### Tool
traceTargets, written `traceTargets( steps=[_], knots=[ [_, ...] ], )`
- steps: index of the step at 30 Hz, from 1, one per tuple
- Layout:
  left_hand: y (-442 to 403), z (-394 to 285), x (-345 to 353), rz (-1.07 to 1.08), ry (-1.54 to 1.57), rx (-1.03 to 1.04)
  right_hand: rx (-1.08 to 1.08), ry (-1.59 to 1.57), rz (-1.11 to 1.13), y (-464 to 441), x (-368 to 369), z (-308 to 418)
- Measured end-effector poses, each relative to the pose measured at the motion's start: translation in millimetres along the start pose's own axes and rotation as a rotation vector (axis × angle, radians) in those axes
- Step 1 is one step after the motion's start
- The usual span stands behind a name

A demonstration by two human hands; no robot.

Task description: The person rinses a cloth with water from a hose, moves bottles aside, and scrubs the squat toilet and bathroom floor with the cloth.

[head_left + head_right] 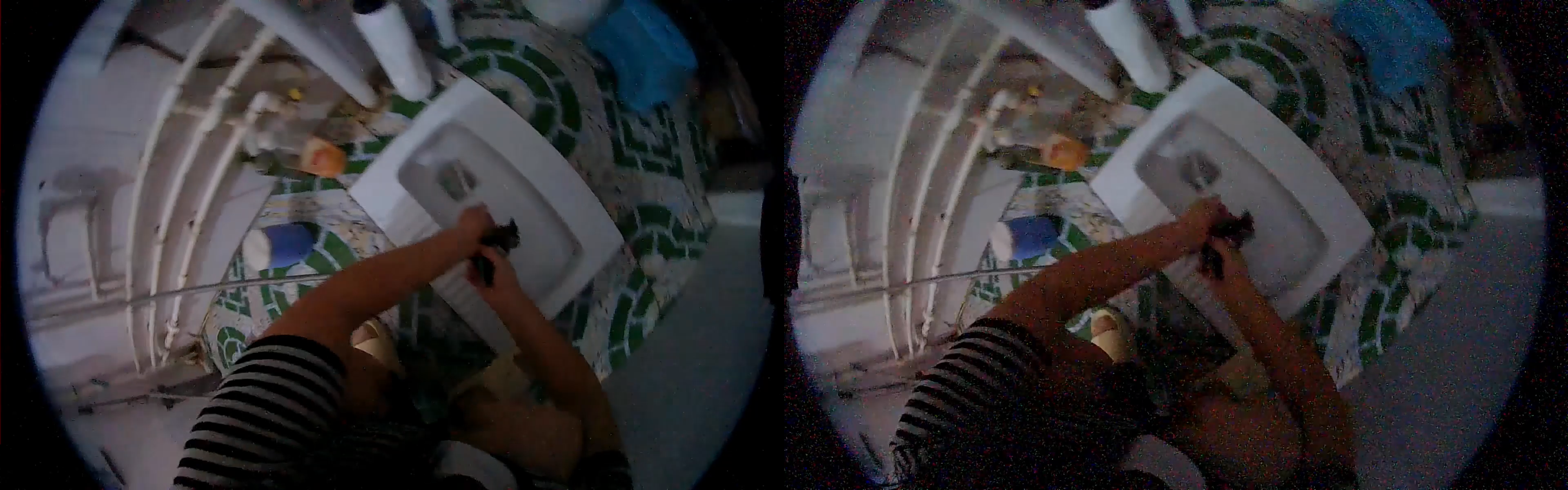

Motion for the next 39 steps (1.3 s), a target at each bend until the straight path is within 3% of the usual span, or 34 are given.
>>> traceTargets(
  steps=[1, 2, 4, 5, 6, 8, 10, 12, 14, 15, 18, 20, 23, 26, 28, 30, 31, 33, 37, 38, 39],
  knots=[
    [-21, 17, 17, 0.05, -0.093, 0.088, -0.059, 0.145, 0.042, -10, -13, -6],
    [-49, 38, 27, 0.078, 0.725, 0.013, -0.116, 0.264, -0.031, -3, 4, 1],
    [-32, -14, -5, 0.362, -0.868, 0.406, -0.029, 0.263, -0.063, 6, 19, 16],
    [-27, -20, -21, 0.279, -0.843, 0.398, 0.13, 0.151, -0.023, 3, 16, 23],
    [-20, -21, -44, 0.194, -0.824, 0.388, 0.126, 0.121, -0.085, 2, 22, 27],
    [53, -58, -116, 0.265, -0.189, 0.584, 0.111, 0.161, -0.127, 6, 36, 35],
    [55, -46, -131, 0.161, -0.567, 0.681, 0.134, 0.2, -0.025, 5, 7, 30],
    [31, -17, -126, 0.048, -1.154, 0.495, 0.095, 0.285, -0.006, 10, 39, 29],
    [122, -75, -179, 0.004, -1.124, 0.394, 0.277, 0.259, -0.048, -40, -48, 18],
    [174, -110, -208, -0.018, -1.108, 0.344, 0.317, 0.314, -0.061, -53, -47, 20],
    [264, -150, -267, -0.511, -0.675, 0.876, 0.329, 0.469, -0.052, -89, 16, 36],
    [370, -183, -323, -0.832, -0.773, 0.931, 0.334, 0.536, -0.032, -107, 51, 41],
    [541, -172, -422, -1.278, -1.049, 0.844, 0.35, 0.612, -0.013, -134, 96, 40],
    [714, -176, -475, -1.899, -1.031, 0.444, 0.356, 0.66, -0.007, -158, 123, 40],
    [812, -155, -516, -2.216, -1.326, 0.335, 0.356, 0.687, -0.014, -169, 137, 38],
    [902, -128, -553, -2.37, -1.303, -0.038, 0.357, 0.704, -0.027, -176, 150, 36],
    [951, -103, -578, -2.45, -1.525, -0.271, 0.36, 0.714, -0.031, -179, 155, 35],
    [1022, -75, -616, -2.751, -1.017, -0.6, 0.357, 0.721, -0.043, -180, 160, 35],
    [1066, -65, -649, -2.482, -0.444, -0.28, 0.338, 0.711, -0.074, -173, 148, 43],
    [1067, -56, -655, -2.498, -0.62, -0.207, 0.329, 0.702, -0.082, -168, 135, 49],
    [1070, -49, -658, -2.445, -0.719, 0.062, 0.321, 0.684, -0.097, -161, 118, 53]
  ],
)
Point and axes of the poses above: each hand's wrist, its own y-axis away from the middle knuckle, its own x-axis out of the palm, z = x × y, the point moved 2 cm from there along -y, towards the middle knuckle, and after that the axes turned 7 degrees about z, right-handed, at the moved point
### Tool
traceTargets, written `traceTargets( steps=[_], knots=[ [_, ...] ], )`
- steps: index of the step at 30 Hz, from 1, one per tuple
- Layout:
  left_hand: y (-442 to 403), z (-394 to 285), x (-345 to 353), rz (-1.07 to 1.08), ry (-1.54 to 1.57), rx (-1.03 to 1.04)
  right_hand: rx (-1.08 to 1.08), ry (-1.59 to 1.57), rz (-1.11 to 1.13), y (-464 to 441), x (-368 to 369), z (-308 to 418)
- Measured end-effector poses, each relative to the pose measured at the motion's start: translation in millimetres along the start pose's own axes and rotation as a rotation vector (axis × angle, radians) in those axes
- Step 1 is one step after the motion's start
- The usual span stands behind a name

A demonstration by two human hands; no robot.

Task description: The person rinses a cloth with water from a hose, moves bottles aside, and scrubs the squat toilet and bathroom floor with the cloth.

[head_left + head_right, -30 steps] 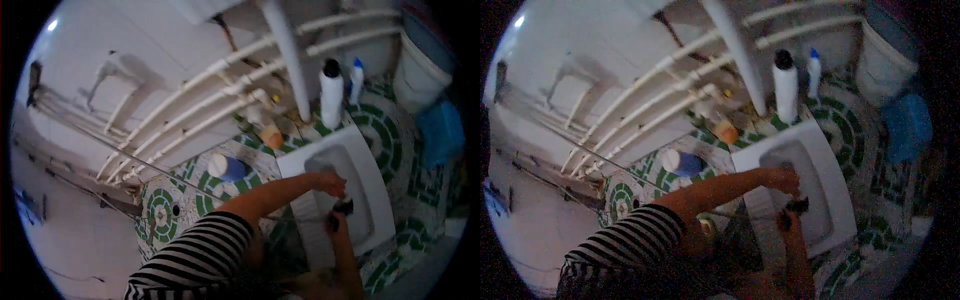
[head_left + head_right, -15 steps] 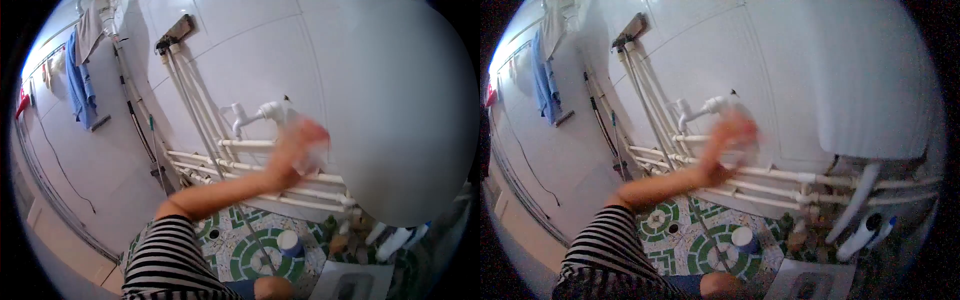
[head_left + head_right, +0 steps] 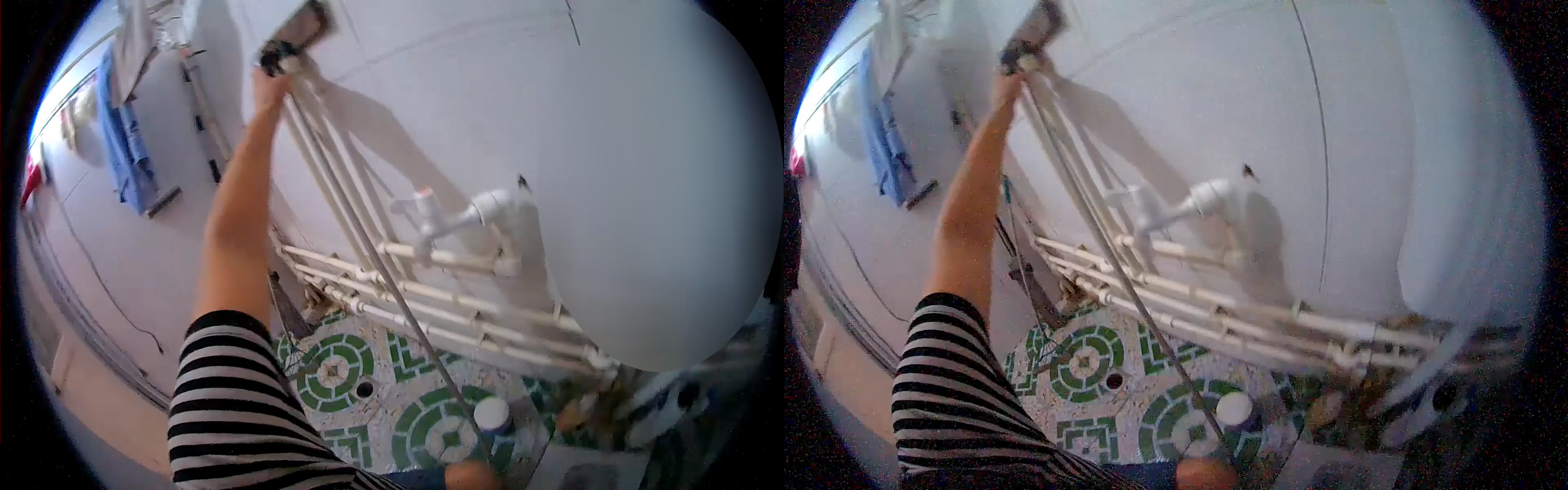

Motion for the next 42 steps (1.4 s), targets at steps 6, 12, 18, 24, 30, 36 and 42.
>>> traceTargets(
  steps=[6, 12, 18, 24, 30, 36, 42],
  knots=[
    [162, -107, -20, 0.149, 0.158, 0.176, -0.026, -0.055, -0.08, 57, -104, -94],
    [537, -316, 4, 1.823, 0.781, -0.209, -0.027, -0.016, -0.059, 110, -37, -67],
    [651, -371, -10, 2.434, 0.913, -0.19, -0.17, -0.171, -0.072, 134, -37, -70],
    [638, -410, -15, 2.392, 0.807, 0.196, -0.187, -0.273, -0.112, 148, -61, -104],
    [618, -438, -29, 2.663, 0.549, -0.259, -0.256, -0.35, -0.117, 153, -74, -116],
    [663, -519, -10, 2.45, 0.745, 0.459, -0.359, -0.245, -0.089, 168, -57, -104],
    [815, -614, -11, 2.765, 1.002, 0.086, -0.484, -0.106, 0.025, 206, -57, -88]
  ],
)
Point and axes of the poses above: each hand's wrist, its own y-axis away from the middle knuckle, its own x-axis out of the palm, z = x × y, the point moved 2 cm from there along -y, towards the middle knuckle, and after that the axes turned 7 degrees about z, right-handed, at the moved point
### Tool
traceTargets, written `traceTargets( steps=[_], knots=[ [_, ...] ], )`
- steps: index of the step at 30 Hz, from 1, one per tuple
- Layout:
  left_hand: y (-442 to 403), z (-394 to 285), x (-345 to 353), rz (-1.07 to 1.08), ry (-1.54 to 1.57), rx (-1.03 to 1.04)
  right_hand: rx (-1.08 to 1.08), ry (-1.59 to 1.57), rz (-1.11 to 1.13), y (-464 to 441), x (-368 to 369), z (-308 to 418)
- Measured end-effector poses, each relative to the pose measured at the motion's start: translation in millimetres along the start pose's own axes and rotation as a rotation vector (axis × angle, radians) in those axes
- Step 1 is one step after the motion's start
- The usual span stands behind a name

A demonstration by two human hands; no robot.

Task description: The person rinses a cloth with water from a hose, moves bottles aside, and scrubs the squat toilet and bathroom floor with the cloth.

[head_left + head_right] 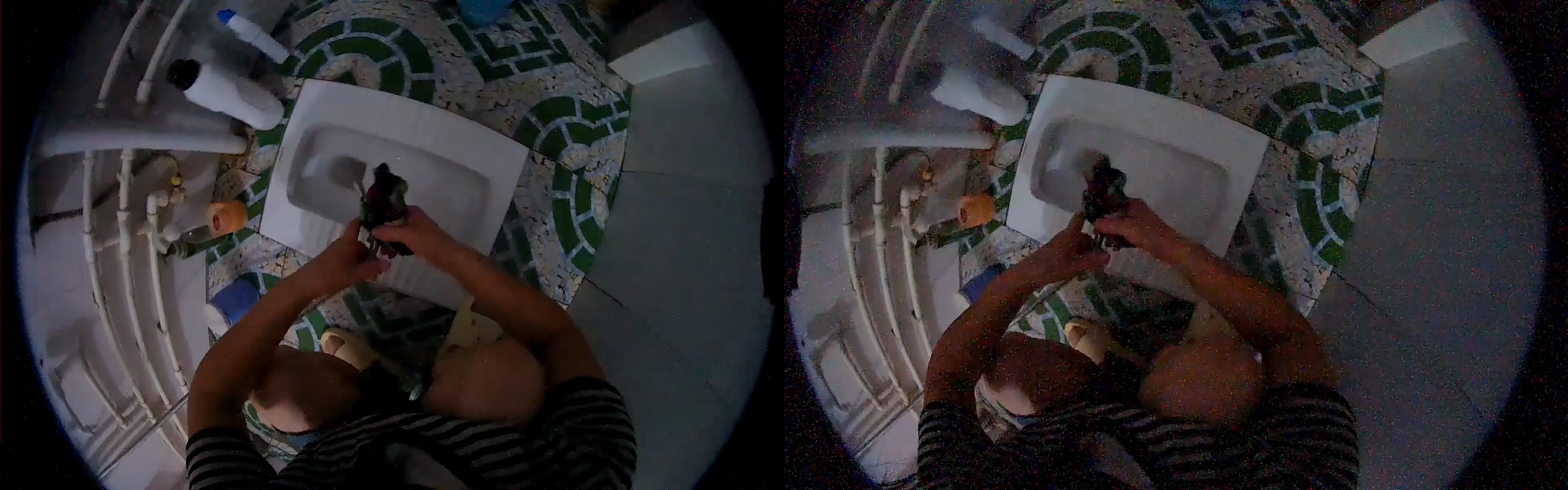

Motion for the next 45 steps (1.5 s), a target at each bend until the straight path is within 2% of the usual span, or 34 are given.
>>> traceTargets(
  steps=[1, 2, 5, 7, 8, 11, 12, 14, 16, 21, 23, 24, 26, 28, 31, 33, 34, 36, 39, 41, 42, 45],
  knots=[
    [-9, -3, 3, 0.019, 0.063, -0.134, -0.006, 0.067, 0.028, 8, -9, 10],
    [-14, -5, 6, 0.035, 0.126, -0.271, -0.033, 0.456, -0.012, 19, -31, 23],
    [-8, -6, -8, -0.002, 0.025, -0.137, 0.107, 0.502, -0.27, 44, -110, 46],
    [5, -21, -12, -0.034, 0.095, -0.171, -0.202, 0.912, -0.706, 49, -187, 32],
    [8, -24, -14, -0.046, 0.1, -0.198, -0.363, 0.822, -0.785, 55, -198, 50],
    [12, -15, -15, -0.075, 0.144, -0.227, -0.132, 1.088, -0.943, 49, -274, 52],
    [12, -12, -14, -0.084, 0.163, -0.23, -0.068, 1.296, -0.998, 37, -305, 28],
    [13, -10, -12, -0.107, 0.189, -0.256, -0.155, 1.541, -1.048, 30, -296, 18],
    [12, -7, -14, -0.112, 0.211, -0.27, -0.47, 1.597, -1.035, 31, -243, -1],
    [8, 13, -23, -0.064, 0.28, -0.242, -0.252, 1.134, -0.396, 27, -164, -18],
    [8, 23, -26, -0.046, 0.242, -0.257, -0.399, 1.067, -0.305, 23, -148, -23],
    [9, 28, -28, -0.042, 0.224, -0.267, -0.511, 1.049, -0.405, 20, -155, -14],
    [15, 38, -32, -0.003, 0.235, -0.297, -0.546, 1.048, -0.699, -3, -207, -12],
    [20, 45, -35, 0.014, 0.24, -0.298, -0.684, 1.059, -0.927, 0, -225, 33],
    [30, 62, -34, -0.018, 0.301, -0.285, -0.264, 1.149, -1.203, -19, -268, 37],
    [36, 80, -34, -0.033, 0.406, -0.339, -0.258, 1.364, -1.095, -31, -229, 25],
    [40, 89, -35, -0.009, 0.357, -0.329, -0.259, 1.474, -1.035, -36, -207, 18],
    [47, 110, -40, 0.038, 0.268, -0.301, -0.561, 1.399, -0.777, -47, -185, -16],
    [51, 164, -44, 0.12, 0.424, -0.177, -0.454, 1.309, -0.504, -35, -131, -26],
    [55, 150, -42, 0.03, 0.376, -0.251, -0.445, 0.996, -0.396, -35, -119, -27],
    [55, 165, -40, 0.008, 0.412, -0.271, -0.422, 0.828, -0.328, -38, -119, -26],
    [65, 169, -34, -0.014, 0.509, -0.34, -0.403, 1.119, -0.509, -52, -142, 22]
  ],
)
Point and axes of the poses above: each hand's wrist, its own y-axis away from the middle knuckle, its own x-axis out of the palm, z = x × y, the point moved 2 cm from there along -y, towards the middle knuckle, and after that the axes turned 7 degrees about z, right-handed, at the moved point
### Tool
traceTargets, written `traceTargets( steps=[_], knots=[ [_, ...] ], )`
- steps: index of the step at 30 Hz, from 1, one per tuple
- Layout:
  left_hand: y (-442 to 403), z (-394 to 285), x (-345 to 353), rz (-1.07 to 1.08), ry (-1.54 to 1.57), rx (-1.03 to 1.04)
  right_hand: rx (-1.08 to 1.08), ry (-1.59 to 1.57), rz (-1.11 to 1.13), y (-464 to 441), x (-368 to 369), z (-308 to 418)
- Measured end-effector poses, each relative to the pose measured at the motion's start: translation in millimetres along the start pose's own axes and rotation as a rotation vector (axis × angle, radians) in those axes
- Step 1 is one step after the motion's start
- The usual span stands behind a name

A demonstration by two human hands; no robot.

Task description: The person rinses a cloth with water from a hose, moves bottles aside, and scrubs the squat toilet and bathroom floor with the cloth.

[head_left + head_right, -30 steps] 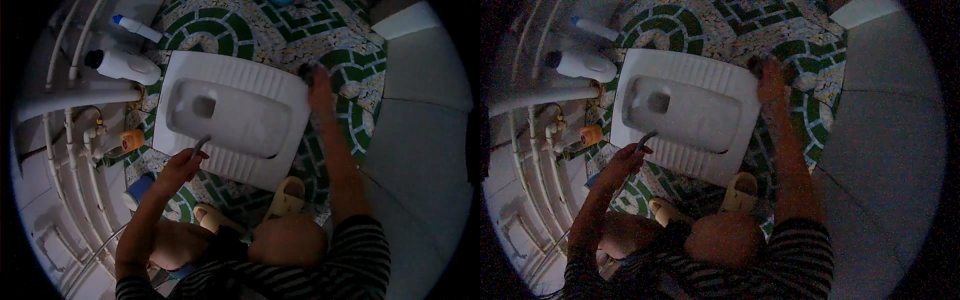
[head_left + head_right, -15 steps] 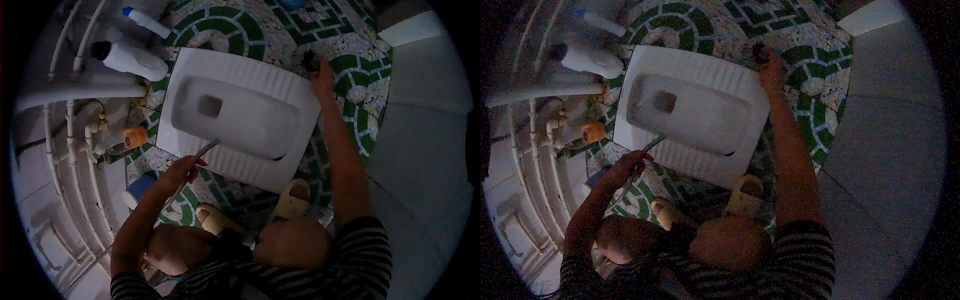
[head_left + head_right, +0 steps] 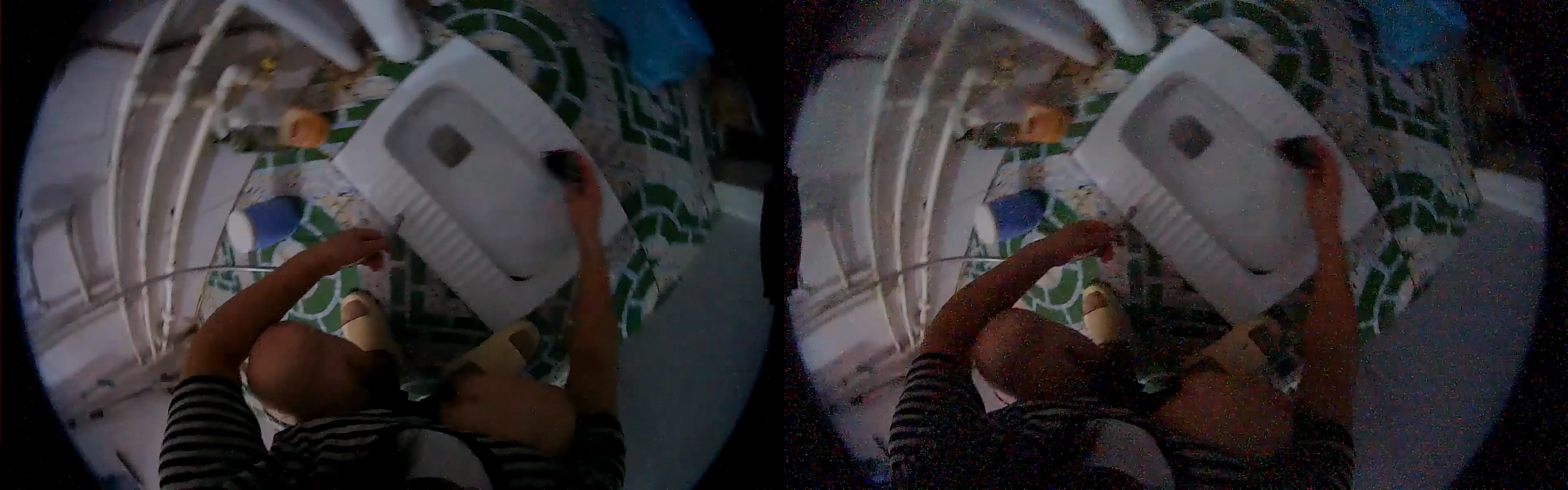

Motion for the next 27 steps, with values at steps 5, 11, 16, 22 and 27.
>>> traceTargets(
  steps=[5, 11, 16, 22, 27],
  knots=[
    [9, 24, -7, -0.056, 0.134, 0.092, 0.303, 0.396, -0.257, -53, -20, -88],
    [78, 19, -27, -0.376, -0.29, 0.104, -0.125, -0.046, -0.114, -40, 15, -50],
    [232, -38, -44, -0.79, -0.648, -0.024, -0.585, 0.538, -0.283, -19, 3, -19],
    [427, -57, -70, -1.441, -0.775, -0.285, -0.294, 0.366, -0.205, -24, 22, -21],
    [560, -15, -55, -1.469, -0.172, -0.144, -0.26, 0.351, -0.205, -32, 23, -27]
  ],
)
Point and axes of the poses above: each hand's wrist, its own y-axis away from the middle knuckle, its own x-axis out of the palm, z = x × y, the point moved 2 cm from there along -y, towards the middle knuckle, and after that the axes turned 7 degrees about z, right-handed, at the moved point
